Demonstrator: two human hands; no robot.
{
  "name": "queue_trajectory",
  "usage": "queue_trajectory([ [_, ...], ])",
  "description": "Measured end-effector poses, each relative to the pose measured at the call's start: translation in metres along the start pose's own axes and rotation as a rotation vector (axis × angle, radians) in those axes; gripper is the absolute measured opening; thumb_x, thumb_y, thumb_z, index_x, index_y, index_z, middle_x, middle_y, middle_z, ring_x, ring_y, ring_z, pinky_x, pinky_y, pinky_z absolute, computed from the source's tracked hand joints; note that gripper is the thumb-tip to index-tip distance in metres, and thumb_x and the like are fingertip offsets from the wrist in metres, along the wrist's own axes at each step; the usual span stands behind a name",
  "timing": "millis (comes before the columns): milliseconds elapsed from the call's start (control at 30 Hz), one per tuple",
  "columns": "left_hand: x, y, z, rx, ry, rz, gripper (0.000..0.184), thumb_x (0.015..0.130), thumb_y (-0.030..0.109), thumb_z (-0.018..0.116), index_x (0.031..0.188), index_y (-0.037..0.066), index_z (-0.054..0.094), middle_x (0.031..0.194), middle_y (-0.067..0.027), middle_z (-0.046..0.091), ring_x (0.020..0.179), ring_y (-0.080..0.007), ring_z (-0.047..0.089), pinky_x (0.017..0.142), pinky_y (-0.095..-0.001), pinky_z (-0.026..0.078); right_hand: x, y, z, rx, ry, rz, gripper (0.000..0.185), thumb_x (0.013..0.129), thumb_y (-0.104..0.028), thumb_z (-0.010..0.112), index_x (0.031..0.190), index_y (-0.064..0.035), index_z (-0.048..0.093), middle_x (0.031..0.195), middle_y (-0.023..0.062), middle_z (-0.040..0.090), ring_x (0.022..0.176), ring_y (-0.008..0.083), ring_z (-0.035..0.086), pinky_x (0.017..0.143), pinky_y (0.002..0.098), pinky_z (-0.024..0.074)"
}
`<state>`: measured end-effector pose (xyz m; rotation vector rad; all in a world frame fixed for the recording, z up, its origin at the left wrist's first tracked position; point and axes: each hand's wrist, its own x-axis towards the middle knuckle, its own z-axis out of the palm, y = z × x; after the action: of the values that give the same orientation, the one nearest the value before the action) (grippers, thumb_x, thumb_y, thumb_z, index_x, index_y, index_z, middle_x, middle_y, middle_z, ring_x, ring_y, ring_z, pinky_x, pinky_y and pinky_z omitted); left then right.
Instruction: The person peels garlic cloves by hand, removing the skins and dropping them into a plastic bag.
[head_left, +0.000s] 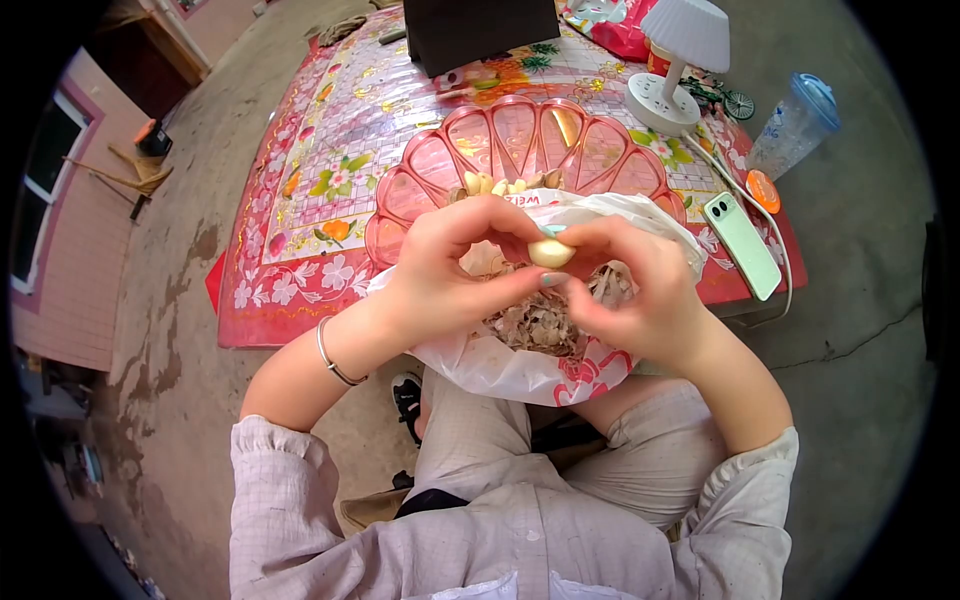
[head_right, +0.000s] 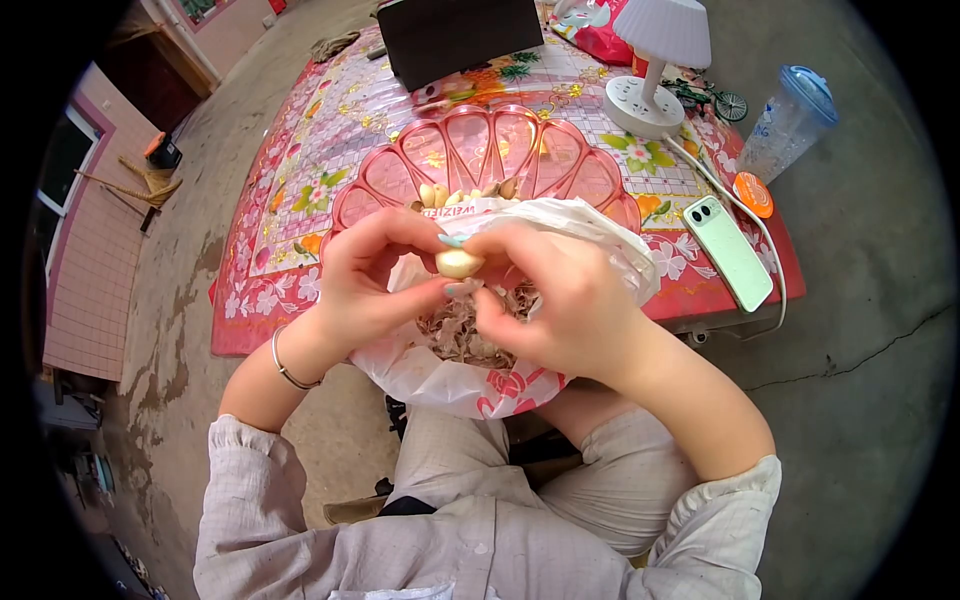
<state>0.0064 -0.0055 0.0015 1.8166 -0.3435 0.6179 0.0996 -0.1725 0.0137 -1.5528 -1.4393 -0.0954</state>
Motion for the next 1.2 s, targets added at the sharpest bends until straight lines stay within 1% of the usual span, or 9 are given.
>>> queue_trajectory([
  [33,-0.001,-0.001,-0.001,0.001,0.000,0.000,0.023,0.065,0.001,0.070,0.085,0.000,0.057,0.080,-0.0078,0.061,0.073,-0.0159,0.059,0.066,-0.0272,0.047,0.001,-0.001,-0.002,0.000,0.000,0.000,0.022,0.070,-0.001,0.062,0.091,-0.0009,0.053,0.074,0.0078,0.060,0.063,0.0139,0.059,0.054,0.0252,0.0479],
  [100,-0.003,-0.003,-0.006,0.018,-0.080,0.031,0.028,0.066,-0.005,0.069,0.088,0.000,0.054,0.090,-0.0094,0.057,0.086,-0.0151,0.056,0.076,-0.0290,0.045,0.002,0.000,-0.008,0.634,-0.132,0.331,0.026,0.073,0.000,0.058,0.098,0.0014,0.050,0.081,0.0071,0.060,0.071,0.0110,0.059,0.061,0.0228,0.0490],
  [133,-0.002,-0.003,-0.006,0.018,-0.081,0.031,0.028,0.066,-0.005,0.069,0.088,0.000,0.054,0.090,-0.0094,0.057,0.086,-0.0151,0.056,0.076,-0.0290,0.045,0.002,0.003,-0.010,0.770,-0.175,0.431,0.026,0.076,0.000,0.056,0.101,0.0019,0.047,0.084,0.0069,0.060,0.073,0.0106,0.059,0.062,0.0214,0.0479],
  [233,-0.001,-0.003,-0.005,0.076,-0.100,0.082,0.026,0.065,-0.005,0.070,0.085,0.000,0.054,0.087,-0.0103,0.059,0.081,-0.0159,0.057,0.071,-0.0284,0.046,0.006,0.005,-0.015,0.859,-0.265,0.545,0.023,0.077,-0.001,0.056,0.099,0.0015,0.047,0.084,0.0075,0.060,0.072,0.0099,0.058,0.061,0.0206,0.0472],
  [300,0.002,-0.003,-0.002,0.126,-0.037,0.137,0.020,0.062,0.000,0.070,0.077,0.001,0.057,0.076,-0.0078,0.060,0.070,-0.0183,0.060,0.063,-0.0274,0.047,0.007,0.010,-0.016,0.841,-0.283,0.529,0.022,0.077,-0.001,0.056,0.098,0.0012,0.047,0.084,0.0078,0.060,0.070,0.0095,0.058,0.061,0.0206,0.0470],
  [467,0.005,0.005,-0.003,0.234,-0.083,0.165,0.019,0.061,0.000,0.071,0.075,0.001,0.057,0.074,-0.0076,0.060,0.067,-0.0178,0.060,0.058,-0.0264,0.048,0.005,0.012,-0.013,0.885,-0.272,0.518,0.020,0.077,-0.002,0.057,0.095,0.0003,0.047,0.080,0.0068,0.060,0.066,0.0067,0.056,0.057,0.0194,0.0439],
  [733,0.004,0.009,0.001,0.288,-0.116,0.197,0.018,0.061,-0.001,0.070,0.072,0.001,0.056,0.071,-0.0069,0.059,0.063,-0.0157,0.060,0.054,-0.0249,0.050,0.011,0.008,-0.016,0.687,-0.364,0.614,0.020,0.075,-0.004,0.060,0.090,-0.0008,0.048,0.057,-0.0018,0.052,0.052,0.0019,0.046,0.051,0.0173,0.0369],
  [967,0.005,0.007,0.000,0.281,-0.099,0.205,0.017,0.061,0.001,0.071,0.069,0.002,0.056,0.068,-0.0061,0.060,0.059,-0.0150,0.060,0.051,-0.0247,0.049,0.010,0.011,-0.018,0.719,-0.384,0.561,0.017,0.075,-0.002,0.059,0.089,0.0004,0.050,0.063,0.0013,0.056,0.053,0.0042,0.051,0.051,0.0189,0.0409],
  [1200,0.004,0.006,-0.001,0.251,-0.096,0.212,0.018,0.061,0.002,0.072,0.068,0.002,0.055,0.066,-0.0070,0.060,0.056,-0.0139,0.060,0.050,-0.0239,0.048,0.010,0.015,-0.021,0.936,-0.379,0.634,0.018,0.077,0.002,0.052,0.094,0.0041,0.050,0.076,0.0105,0.061,0.060,0.0116,0.058,0.053,0.0229,0.0486],
])
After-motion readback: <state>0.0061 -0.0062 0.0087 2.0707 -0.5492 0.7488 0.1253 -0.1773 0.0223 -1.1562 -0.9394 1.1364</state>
